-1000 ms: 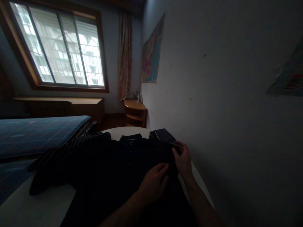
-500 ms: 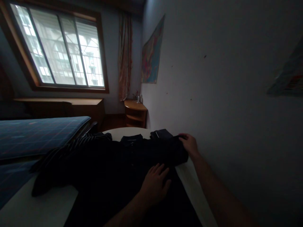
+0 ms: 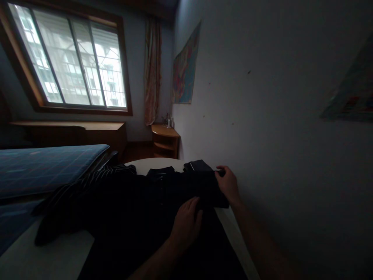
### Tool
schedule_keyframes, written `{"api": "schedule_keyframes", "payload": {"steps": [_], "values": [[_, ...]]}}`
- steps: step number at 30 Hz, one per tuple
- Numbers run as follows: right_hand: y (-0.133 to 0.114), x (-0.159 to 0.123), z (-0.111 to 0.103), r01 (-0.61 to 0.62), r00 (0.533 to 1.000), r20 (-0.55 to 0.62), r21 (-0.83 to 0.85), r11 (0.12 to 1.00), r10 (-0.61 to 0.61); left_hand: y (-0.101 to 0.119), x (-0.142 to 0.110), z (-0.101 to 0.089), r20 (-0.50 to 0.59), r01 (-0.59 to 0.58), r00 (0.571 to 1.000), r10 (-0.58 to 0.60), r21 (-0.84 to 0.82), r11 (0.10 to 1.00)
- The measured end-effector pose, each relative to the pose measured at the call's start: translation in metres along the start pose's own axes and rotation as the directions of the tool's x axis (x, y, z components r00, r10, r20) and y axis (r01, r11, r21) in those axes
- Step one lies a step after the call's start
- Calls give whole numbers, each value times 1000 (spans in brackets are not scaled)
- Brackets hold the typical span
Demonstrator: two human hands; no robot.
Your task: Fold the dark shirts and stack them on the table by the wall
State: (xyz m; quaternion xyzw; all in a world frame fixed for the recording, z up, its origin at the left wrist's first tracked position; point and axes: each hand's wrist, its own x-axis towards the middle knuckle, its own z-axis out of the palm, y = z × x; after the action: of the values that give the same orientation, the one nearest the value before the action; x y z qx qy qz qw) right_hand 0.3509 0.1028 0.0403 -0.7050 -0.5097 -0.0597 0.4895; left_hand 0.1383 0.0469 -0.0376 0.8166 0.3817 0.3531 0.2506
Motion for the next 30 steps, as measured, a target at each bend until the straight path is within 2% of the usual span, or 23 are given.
{"api": "schedule_keyframes", "payload": {"steps": [3, 6, 8, 11, 12, 13, 14, 17, 19, 21, 24, 27, 30], "values": [[-29, -20, 0, 79, 995, 67, 9, 997, -79, -8, 4, 1, -101, 122, 985, -140, -164, 979], [-53, -45, 2, 148, 965, 209, 65, 987, -158, -15, 8, 0, -147, 211, 949, -277, -354, 911], [-63, -60, 3, 157, 911, 354, 172, 972, -210, -19, 10, -2, -169, 233, 927, -334, -438, 868], [-68, -77, 4, 92, 767, 578, 331, 939, -279, -25, 12, -3, -187, 251, 904, -385, -498, 830], [-66, -80, 5, 68, 733, 616, 354, 933, -287, -27, 12, -3, -189, 262, 897, -400, -501, 825], [-63, -81, 6, 55, 726, 628, 353, 934, -280, -29, 13, -2, -192, 272, 892, -409, -495, 825], [-57, -82, 6, 55, 746, 615, 325, 944, -256, -30, 13, -1, -196, 281, 890, -412, -476, 833], [-32, -79, 8, 104, 857, 492, 125, 987, -153, -32, 13, 2, -207, 296, 896, -393, -381, 876], [-12, -76, 9, 106, 896, 437, -35, 994, -80, -33, 14, 4, -228, 283, 903, -365, -324, 903], [7, -73, 7, 67, 903, 430, -144, 987, 2, -34, 15, 4, -240, 266, 909, -341, -296, 918], [25, -70, 5, 15, 881, 466, -196, 980, 79, -38, 23, 2, -220, 295, 908, -356, -268, 917], [31, -71, 4, 13, 866, 493, -184, 983, 80, -46, 41, -6, -207, 323, 904, -374, -244, 914], [30, -73, 5, 22, 852, 518, -181, 983, 76, -56, 70, -14, -180, 289, 923, -339, -256, 922]]}}
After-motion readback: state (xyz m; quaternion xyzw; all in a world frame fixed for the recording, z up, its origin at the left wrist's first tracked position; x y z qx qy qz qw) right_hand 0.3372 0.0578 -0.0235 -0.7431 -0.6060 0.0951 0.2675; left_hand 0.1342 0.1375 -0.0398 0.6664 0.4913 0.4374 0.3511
